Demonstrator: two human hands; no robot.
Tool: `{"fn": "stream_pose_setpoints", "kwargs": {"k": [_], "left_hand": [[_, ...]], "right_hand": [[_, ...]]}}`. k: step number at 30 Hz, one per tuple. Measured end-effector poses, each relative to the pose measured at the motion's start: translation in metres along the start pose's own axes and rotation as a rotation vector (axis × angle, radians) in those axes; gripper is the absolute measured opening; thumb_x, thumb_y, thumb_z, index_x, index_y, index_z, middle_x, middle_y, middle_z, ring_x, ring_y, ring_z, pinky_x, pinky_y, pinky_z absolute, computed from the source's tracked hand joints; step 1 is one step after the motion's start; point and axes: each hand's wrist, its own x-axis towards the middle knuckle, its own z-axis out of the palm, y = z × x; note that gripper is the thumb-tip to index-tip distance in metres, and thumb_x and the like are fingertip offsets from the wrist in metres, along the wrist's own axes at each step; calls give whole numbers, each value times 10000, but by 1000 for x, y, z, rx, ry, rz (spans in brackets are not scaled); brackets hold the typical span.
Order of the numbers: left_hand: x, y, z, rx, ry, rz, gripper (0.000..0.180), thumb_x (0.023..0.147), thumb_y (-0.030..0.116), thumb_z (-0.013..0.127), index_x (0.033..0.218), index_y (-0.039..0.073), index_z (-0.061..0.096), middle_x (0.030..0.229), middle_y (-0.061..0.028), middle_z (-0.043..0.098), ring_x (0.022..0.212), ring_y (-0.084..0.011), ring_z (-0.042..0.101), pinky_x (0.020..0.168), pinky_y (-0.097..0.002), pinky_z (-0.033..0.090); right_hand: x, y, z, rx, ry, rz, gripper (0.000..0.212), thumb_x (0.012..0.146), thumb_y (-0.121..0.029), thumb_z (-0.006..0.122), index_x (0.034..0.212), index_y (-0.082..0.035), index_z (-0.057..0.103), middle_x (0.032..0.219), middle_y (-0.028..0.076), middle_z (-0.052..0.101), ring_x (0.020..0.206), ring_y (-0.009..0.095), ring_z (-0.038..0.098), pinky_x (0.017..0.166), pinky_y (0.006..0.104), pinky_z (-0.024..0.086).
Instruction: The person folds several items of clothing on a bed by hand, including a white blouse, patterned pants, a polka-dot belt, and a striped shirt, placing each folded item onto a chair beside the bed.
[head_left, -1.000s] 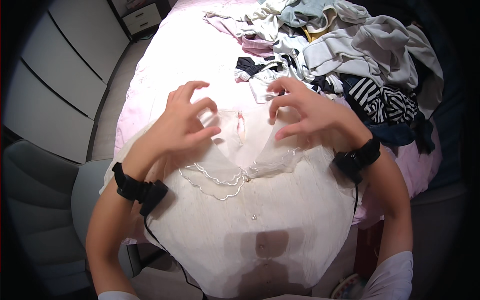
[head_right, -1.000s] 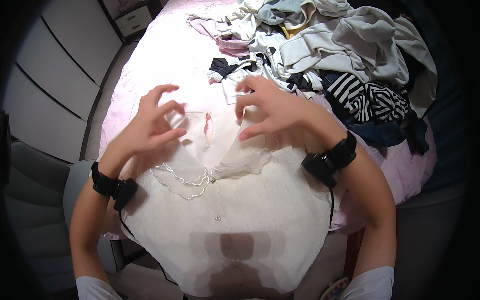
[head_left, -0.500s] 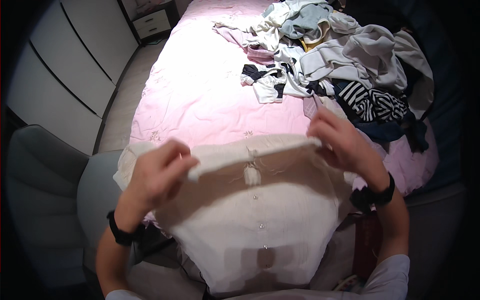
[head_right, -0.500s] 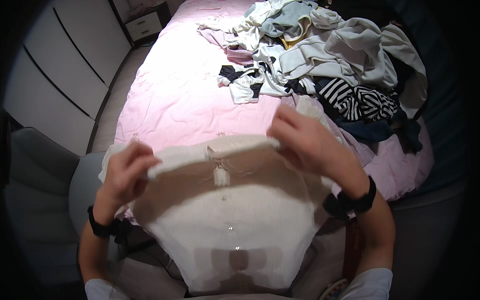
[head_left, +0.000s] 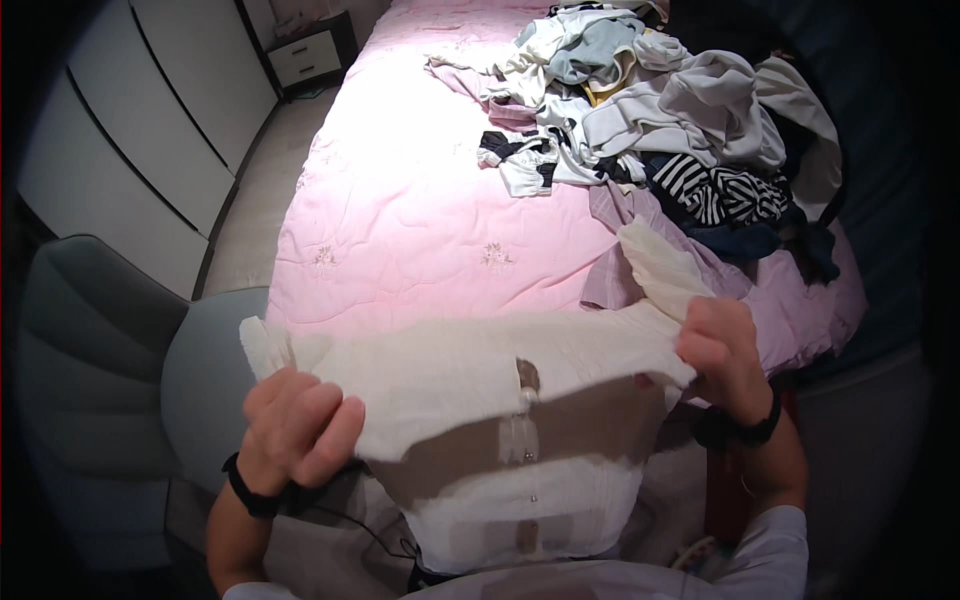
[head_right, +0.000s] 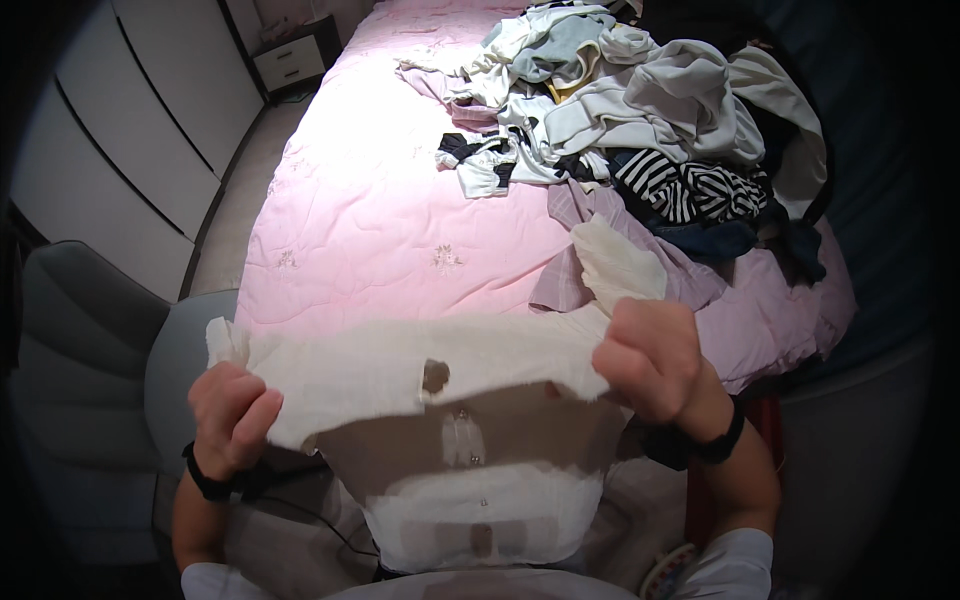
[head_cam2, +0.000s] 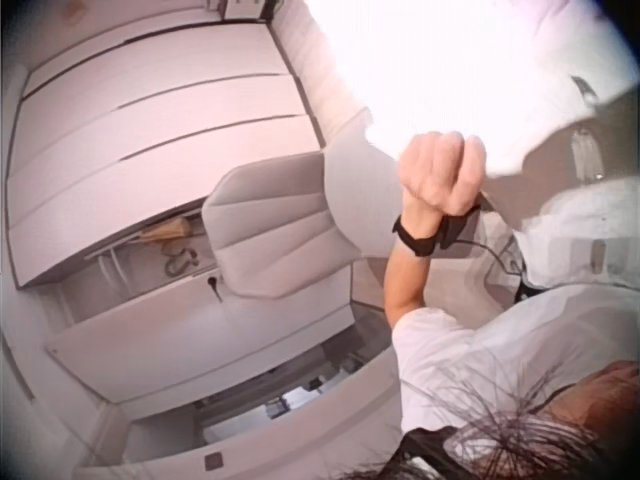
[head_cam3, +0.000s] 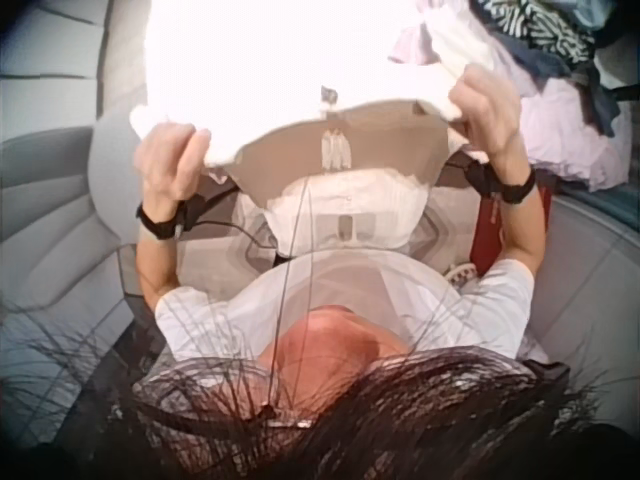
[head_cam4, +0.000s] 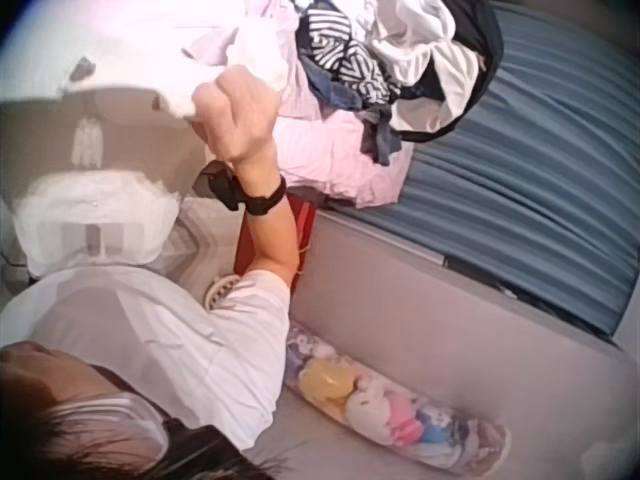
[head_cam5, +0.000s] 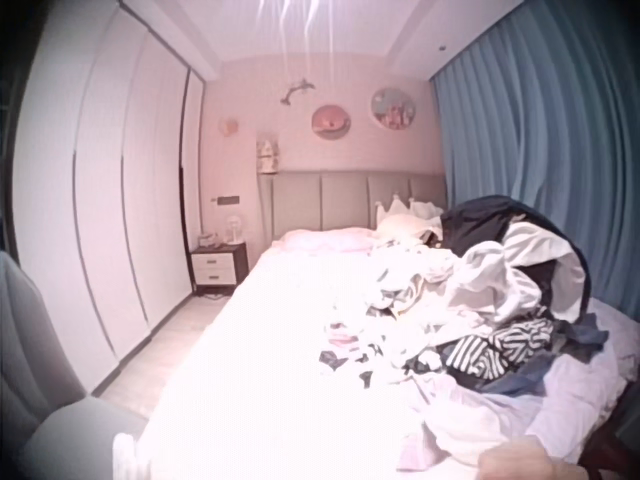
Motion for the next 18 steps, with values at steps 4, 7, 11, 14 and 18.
{"fn": "stream_pose_setpoints", "kwargs": {"k": [4, 7, 11, 14, 18], "left_hand": [[6, -41, -2, 171, 52, -86, 219, 795, 39, 683, 1004, 41, 621, 756, -97, 570, 572, -248, 555, 478, -353, 436], [43, -96, 30, 39, 3, -344, 264, 882, 245, 733, 901, 30, 581, 694, -130, 538, 557, -288, 553, 519, -377, 442], [47, -171, 116, -226, -312, -692, 412, 888, 401, 712, 828, 30, 543, 665, -120, 589, 578, -239, 565, 546, -349, 460], [23, -201, 181, -263, -489, -798, 491, 889, 510, 683, 848, 32, 581, 684, -122, 622, 598, -228, 567, 580, -328, 471], [5, -208, 211, -194, -705, -860, 555, 891, 550, 686, 935, 4, 593, 687, -133, 612, 621, -272, 573, 619, -375, 474]], "right_hand": [[26, 24, -6, -268, 85, 52, 432, 751, -294, 864, 838, -46, 521, 630, 63, 489, 494, 232, 528, 419, 338, 382], [50, 85, 9, -261, -107, 348, 485, 778, -424, 833, 824, -49, 529, 664, 100, 576, 547, 258, 596, 504, 349, 456], [70, 167, 76, -1, -475, 761, 564, 832, -549, 739, 875, -1, 614, 761, 177, 647, 668, 325, 650, 618, 409, 508], [34, 214, 141, 107, -537, 802, 579, 826, -533, 743, 935, 31, 670, 851, 221, 690, 737, 337, 669, 649, 419, 503], [5, 232, 183, -68, -657, 795, 645, 792, -594, 744, 975, 19, 657, 845, 214, 683, 770, 316, 664, 685, 421, 505]]}}
